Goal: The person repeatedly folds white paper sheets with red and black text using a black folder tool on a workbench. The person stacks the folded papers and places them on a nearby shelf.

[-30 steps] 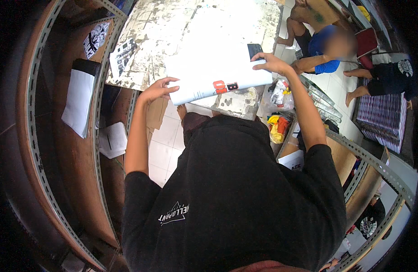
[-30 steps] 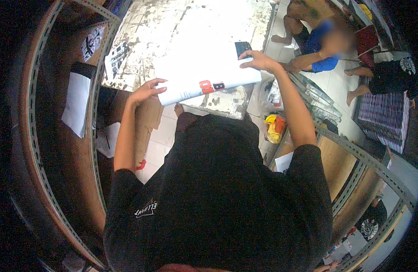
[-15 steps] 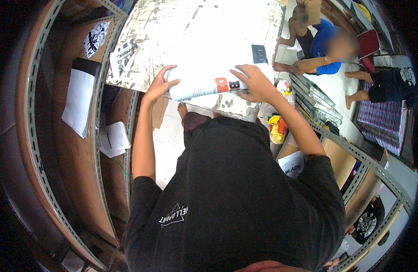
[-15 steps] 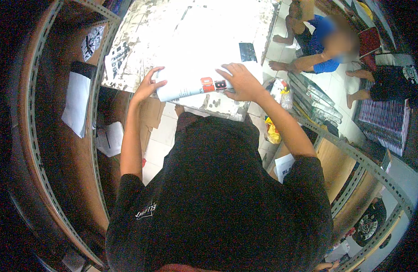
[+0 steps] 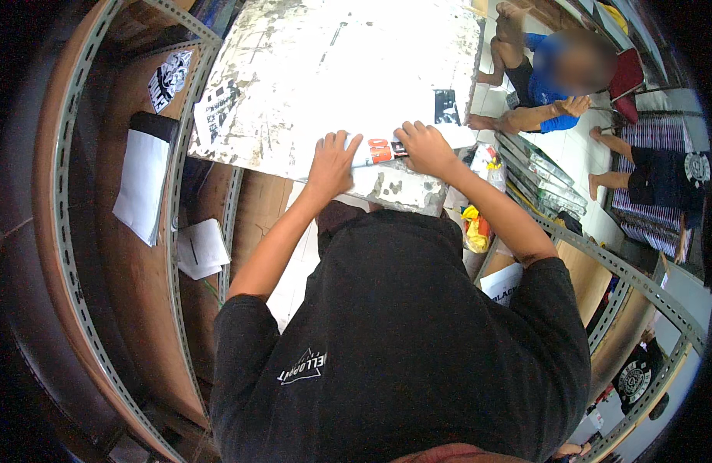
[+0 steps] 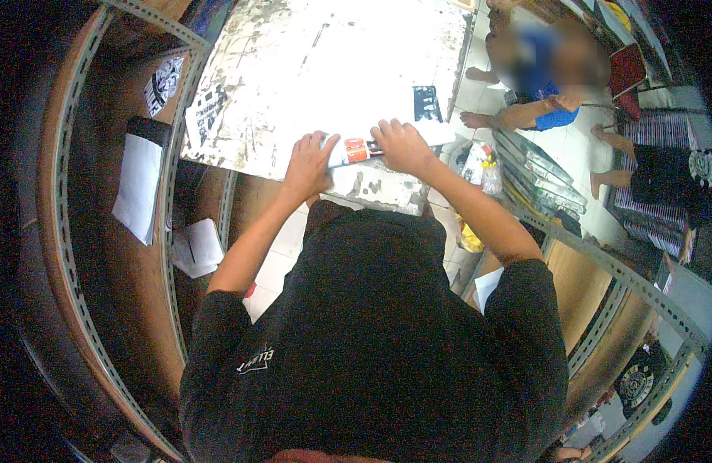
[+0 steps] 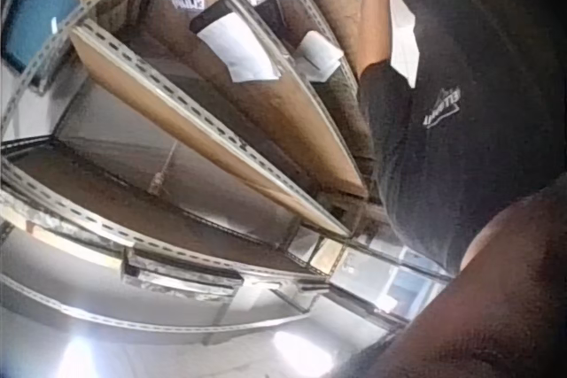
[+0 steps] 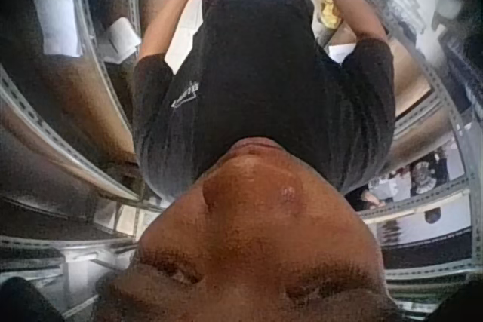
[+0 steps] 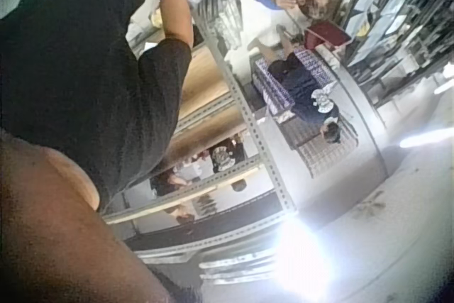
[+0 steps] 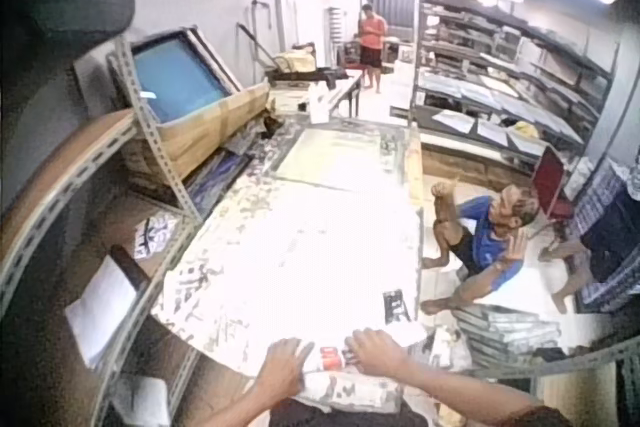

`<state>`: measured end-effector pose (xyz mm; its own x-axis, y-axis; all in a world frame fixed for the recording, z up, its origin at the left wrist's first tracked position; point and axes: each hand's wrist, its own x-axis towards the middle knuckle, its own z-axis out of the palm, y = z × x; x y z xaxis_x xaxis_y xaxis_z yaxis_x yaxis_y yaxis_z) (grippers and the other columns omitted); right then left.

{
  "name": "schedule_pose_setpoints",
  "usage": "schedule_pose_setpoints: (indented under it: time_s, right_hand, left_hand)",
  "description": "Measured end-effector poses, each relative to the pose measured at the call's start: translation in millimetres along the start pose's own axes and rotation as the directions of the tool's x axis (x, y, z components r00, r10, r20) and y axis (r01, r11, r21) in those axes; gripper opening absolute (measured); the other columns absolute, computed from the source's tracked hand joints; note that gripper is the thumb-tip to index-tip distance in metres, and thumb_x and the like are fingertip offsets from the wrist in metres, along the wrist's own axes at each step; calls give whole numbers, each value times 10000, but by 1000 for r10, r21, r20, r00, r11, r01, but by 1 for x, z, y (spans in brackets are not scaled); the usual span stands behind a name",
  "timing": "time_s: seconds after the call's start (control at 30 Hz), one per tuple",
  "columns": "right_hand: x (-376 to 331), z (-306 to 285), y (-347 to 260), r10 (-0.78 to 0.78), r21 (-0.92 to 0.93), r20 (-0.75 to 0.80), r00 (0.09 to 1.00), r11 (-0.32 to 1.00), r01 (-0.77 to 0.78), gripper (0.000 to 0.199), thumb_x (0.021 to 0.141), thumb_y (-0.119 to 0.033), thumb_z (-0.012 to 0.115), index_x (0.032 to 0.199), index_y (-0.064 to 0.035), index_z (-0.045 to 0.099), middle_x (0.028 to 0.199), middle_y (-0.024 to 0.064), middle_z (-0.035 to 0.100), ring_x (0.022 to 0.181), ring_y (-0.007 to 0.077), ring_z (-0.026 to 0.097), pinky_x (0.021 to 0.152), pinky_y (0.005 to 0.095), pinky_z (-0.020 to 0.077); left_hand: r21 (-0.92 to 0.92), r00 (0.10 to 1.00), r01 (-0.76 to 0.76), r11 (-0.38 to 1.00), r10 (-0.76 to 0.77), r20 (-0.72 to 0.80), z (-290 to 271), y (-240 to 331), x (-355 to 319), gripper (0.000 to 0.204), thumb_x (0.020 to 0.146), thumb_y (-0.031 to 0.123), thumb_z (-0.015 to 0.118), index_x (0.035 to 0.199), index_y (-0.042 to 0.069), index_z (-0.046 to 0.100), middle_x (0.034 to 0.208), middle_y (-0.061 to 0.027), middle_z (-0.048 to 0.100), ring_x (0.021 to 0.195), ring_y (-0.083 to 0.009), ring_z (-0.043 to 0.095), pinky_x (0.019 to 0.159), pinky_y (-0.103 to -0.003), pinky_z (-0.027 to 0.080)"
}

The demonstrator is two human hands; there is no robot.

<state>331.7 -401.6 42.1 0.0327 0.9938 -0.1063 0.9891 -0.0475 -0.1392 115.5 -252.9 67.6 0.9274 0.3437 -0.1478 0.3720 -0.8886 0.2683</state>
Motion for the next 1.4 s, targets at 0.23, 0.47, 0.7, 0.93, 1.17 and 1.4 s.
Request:
schedule_pose_setpoints:
  time_s: [0.23, 0.47, 0.7, 0.93, 1.17, 1.4]
  right_hand:
    - [39, -62, 67, 106, 210, -364, 925, 977, -30, 548, 794, -258, 698, 1285, -69, 544, 980, 193, 655, 980, 369, 625, 917, 483, 454]
    - [8, -6, -12, 740, 890, -222, 635, 420, -178, 201, 903, -142, 673, 1035, 10, 680, 882, 144, 718, 790, 171, 696, 690, 315, 542]
    - [7, 32, -48, 453, 672, 340, 824, -730, 123, 631, 972, -369, 619, 1408, 47, 434, 1325, 213, 580, 1191, 284, 605, 1009, 414, 499]
    - [30, 16, -29, 349, 561, 315, 883, -818, 123, 584, 905, -357, 650, 1324, 28, 517, 1207, 174, 652, 1072, 286, 663, 970, 432, 523]
    - [29, -54, -53, 780, 907, 28, 625, -282, 312, 619, 836, -153, 794, 1317, 46, 458, 1191, 143, 626, 1061, 216, 646, 875, 352, 549]
    - [21, -77, -46, 477, 820, -554, 682, 455, 347, 1270, 579, -328, 988, 1494, 6, 172, 1427, 223, 417, 1279, 312, 502, 1089, 431, 398]
  left_hand:
    - [155, 987, 45, 987, -20, -159, -48, -33, 64, 960, 642, 219, 764, 1510, 126, 364, 1430, -242, 444, 1355, -399, 398, 1140, -593, 260]
    - [166, 998, -68, 984, 67, 15, -12, -18, 114, 917, 617, 236, 776, 1451, 138, 408, 1374, -228, 485, 1306, -400, 454, 1092, -534, 345]
    - [-707, 780, 274, 652, 280, 560, 30, -99, 169, 573, 695, 291, 646, 1214, 51, 612, 1074, -169, 678, 1026, -283, 653, 876, -443, 531]
    - [-656, 671, 741, -145, 219, 709, 25, -32, 61, 683, 771, 296, 698, 1320, -56, 494, 1242, -193, 612, 1106, -261, 636, 976, -426, 523]
    - [-592, 970, -113, 798, -40, -240, -59, 51, 15, 1144, 646, 372, 917, 1478, -68, 268, 1373, -265, 496, 1242, -397, 542, 1033, -451, 467]
    - [-646, 839, -239, 724, -181, -514, 10, 38, 44, 1056, 596, 201, 940, 1419, -51, 330, 1268, -286, 542, 1169, -430, 570, 971, -460, 478]
